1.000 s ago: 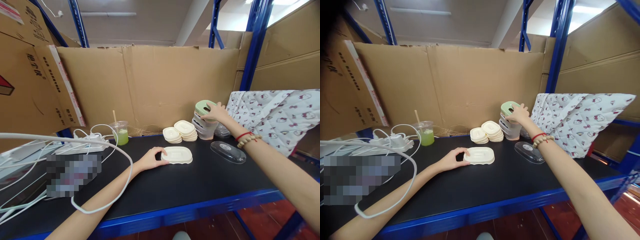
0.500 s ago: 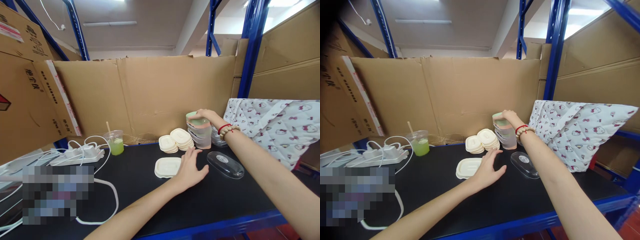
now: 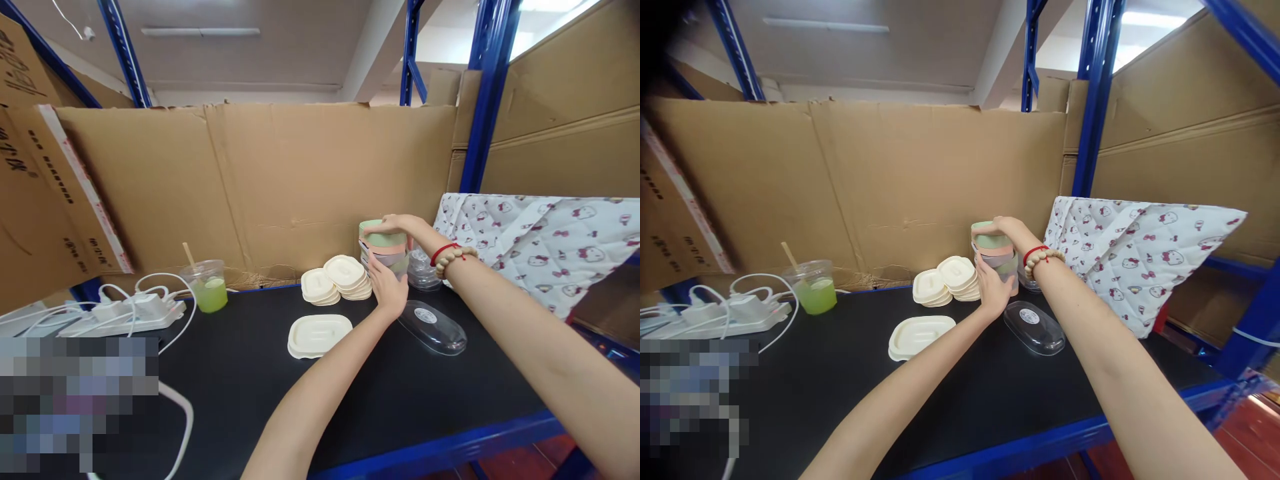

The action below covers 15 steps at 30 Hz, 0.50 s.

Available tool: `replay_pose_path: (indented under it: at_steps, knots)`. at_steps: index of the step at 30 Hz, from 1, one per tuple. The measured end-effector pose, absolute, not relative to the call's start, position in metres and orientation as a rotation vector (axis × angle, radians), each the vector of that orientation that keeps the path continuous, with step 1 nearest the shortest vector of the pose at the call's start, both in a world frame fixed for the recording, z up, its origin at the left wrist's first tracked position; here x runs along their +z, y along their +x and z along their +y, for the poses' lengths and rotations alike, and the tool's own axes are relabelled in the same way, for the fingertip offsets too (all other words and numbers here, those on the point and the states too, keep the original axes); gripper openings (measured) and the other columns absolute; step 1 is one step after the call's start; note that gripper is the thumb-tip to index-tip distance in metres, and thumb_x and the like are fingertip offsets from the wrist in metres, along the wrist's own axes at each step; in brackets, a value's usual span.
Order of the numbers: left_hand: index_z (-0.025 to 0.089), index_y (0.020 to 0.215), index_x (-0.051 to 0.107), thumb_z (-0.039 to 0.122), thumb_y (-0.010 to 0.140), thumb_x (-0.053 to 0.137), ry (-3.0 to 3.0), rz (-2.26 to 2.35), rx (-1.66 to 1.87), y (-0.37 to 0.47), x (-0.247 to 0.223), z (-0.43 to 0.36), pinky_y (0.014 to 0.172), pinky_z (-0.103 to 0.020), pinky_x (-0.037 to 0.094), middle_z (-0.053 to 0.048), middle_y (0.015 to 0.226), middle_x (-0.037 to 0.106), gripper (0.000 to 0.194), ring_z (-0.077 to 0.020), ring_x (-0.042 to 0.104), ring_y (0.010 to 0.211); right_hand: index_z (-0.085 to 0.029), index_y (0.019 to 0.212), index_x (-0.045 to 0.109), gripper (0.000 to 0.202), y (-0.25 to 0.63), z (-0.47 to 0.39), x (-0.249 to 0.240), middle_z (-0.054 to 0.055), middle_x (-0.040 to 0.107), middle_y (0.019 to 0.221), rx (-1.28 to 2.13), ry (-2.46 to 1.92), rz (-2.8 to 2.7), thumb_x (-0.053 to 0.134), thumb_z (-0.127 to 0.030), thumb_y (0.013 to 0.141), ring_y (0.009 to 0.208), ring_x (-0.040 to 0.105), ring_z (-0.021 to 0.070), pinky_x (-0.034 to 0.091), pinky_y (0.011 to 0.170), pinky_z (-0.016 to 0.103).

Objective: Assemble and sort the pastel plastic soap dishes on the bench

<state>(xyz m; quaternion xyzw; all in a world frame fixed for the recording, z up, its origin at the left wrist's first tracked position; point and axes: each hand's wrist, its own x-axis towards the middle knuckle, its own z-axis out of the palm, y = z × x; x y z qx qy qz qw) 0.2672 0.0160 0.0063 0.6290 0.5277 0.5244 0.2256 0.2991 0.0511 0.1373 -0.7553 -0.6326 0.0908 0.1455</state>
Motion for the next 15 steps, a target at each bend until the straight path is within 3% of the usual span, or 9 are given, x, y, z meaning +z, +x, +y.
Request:
replay_pose_path:
  at_steps: [8, 12, 15]
  knots:
    - [0.007, 0.140, 0.014, 0.015, 0.074, 0.060, 1.729, 1.472, 1.482, 0.267, 0.016, 0.024, 0.108, -0.043, 0.027, -0.024, 0.142, 0.030, 0.081, -0.0304, 0.025, 0.135, -0.012, 0.129, 0.048, 0.073, 0.314, 0.059, 0.135, 0.016, 0.045, 0.132, 0.301, -2.080, -1.805, 0.063, -0.052, 0.070, 0.097, 0.058, 0.0350, 0.054, 0.063, 0.040]
    - [0.000, 0.138, 0.020, 0.012, 0.072, 0.055, 1.830, 1.384, 1.423, 0.259, 0.013, 0.032, 0.111, -0.040, 0.023, -0.024, 0.145, 0.022, 0.076, -0.0286, 0.018, 0.137, -0.011, 0.139, 0.033, 0.101, 0.307, 0.049, 0.135, 0.021, 0.038, 0.137, 0.299, -2.179, -1.837, 0.076, -0.044, 0.055, 0.095, 0.058, 0.0384, 0.055, 0.062, 0.042]
    - [-0.006, 0.139, 0.015, 0.008, 0.068, 0.055, 1.900, 1.262, 1.408, 0.249, 0.003, 0.037, 0.111, -0.034, 0.024, -0.026, 0.145, 0.020, 0.082, -0.0278, 0.022, 0.136, -0.009, 0.139, 0.031, 0.101, 0.299, 0.041, 0.133, 0.023, 0.038, 0.137, 0.247, -2.178, -1.862, 0.077, -0.037, 0.054, 0.098, 0.057, 0.0376, 0.055, 0.066, 0.042]
